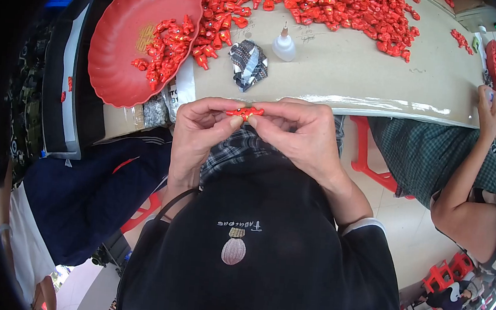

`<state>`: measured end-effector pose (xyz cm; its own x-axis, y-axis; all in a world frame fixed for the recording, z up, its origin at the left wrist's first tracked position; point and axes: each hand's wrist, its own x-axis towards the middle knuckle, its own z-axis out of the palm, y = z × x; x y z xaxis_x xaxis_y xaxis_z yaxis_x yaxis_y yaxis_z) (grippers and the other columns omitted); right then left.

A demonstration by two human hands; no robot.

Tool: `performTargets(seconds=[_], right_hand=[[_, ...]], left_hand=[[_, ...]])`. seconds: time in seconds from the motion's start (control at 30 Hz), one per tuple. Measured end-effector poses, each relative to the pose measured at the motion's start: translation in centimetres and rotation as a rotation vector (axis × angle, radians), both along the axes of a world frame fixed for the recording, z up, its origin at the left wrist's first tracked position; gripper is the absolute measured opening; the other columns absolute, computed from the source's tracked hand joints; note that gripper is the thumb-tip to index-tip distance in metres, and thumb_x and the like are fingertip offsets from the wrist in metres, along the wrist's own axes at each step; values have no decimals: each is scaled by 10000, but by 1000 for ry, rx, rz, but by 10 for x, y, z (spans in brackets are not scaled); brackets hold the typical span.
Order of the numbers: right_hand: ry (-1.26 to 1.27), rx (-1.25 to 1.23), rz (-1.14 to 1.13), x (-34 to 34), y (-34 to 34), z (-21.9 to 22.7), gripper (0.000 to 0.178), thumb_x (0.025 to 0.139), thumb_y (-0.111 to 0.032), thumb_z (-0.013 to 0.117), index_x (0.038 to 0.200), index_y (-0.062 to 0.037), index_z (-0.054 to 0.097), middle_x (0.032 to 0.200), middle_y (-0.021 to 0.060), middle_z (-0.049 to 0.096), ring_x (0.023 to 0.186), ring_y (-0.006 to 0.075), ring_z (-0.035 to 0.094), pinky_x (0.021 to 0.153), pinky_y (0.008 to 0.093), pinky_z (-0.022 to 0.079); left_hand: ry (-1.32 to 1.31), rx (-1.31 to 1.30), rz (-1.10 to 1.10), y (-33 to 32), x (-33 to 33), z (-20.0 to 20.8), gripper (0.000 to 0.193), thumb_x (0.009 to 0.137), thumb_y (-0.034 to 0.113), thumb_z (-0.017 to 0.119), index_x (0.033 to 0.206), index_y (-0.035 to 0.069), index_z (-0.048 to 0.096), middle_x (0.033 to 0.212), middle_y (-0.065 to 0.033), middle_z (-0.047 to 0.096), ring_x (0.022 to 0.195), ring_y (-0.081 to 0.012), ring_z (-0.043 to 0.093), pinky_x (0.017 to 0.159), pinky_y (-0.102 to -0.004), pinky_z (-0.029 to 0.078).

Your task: The person applies glue from a glue bottle to small red plastic components, then attaches them to a larger base.

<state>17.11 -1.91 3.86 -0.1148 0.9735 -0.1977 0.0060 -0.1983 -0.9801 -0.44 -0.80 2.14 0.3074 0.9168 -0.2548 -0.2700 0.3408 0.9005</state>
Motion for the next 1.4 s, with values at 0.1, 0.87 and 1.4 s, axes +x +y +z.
performTargets(seconds=[0.1,0.87,1.4], right_hand=[[-5,7,6,1,1,1,170,744,-37,652,909,4,658,643,39,593,532,31,525,462,165,381],[-159,370,112,2,-7,49,243,671,33,685,910,30,640,671,54,608,536,53,544,459,173,406],[-108,161,74,0,-5,31,220,694,56,643,913,28,649,679,60,610,555,58,538,508,168,401]], left_hand=[[-4,7,21,0,2,2,206,749,-33,632,954,-21,618,779,-52,638,671,-43,570,566,-146,429],[-66,314,-31,-11,-5,40,266,680,-124,608,934,-46,608,847,-117,616,789,-143,583,718,-245,446],[-56,133,46,-10,0,26,243,717,-102,615,956,-56,603,876,-106,624,800,-117,600,715,-209,465]])
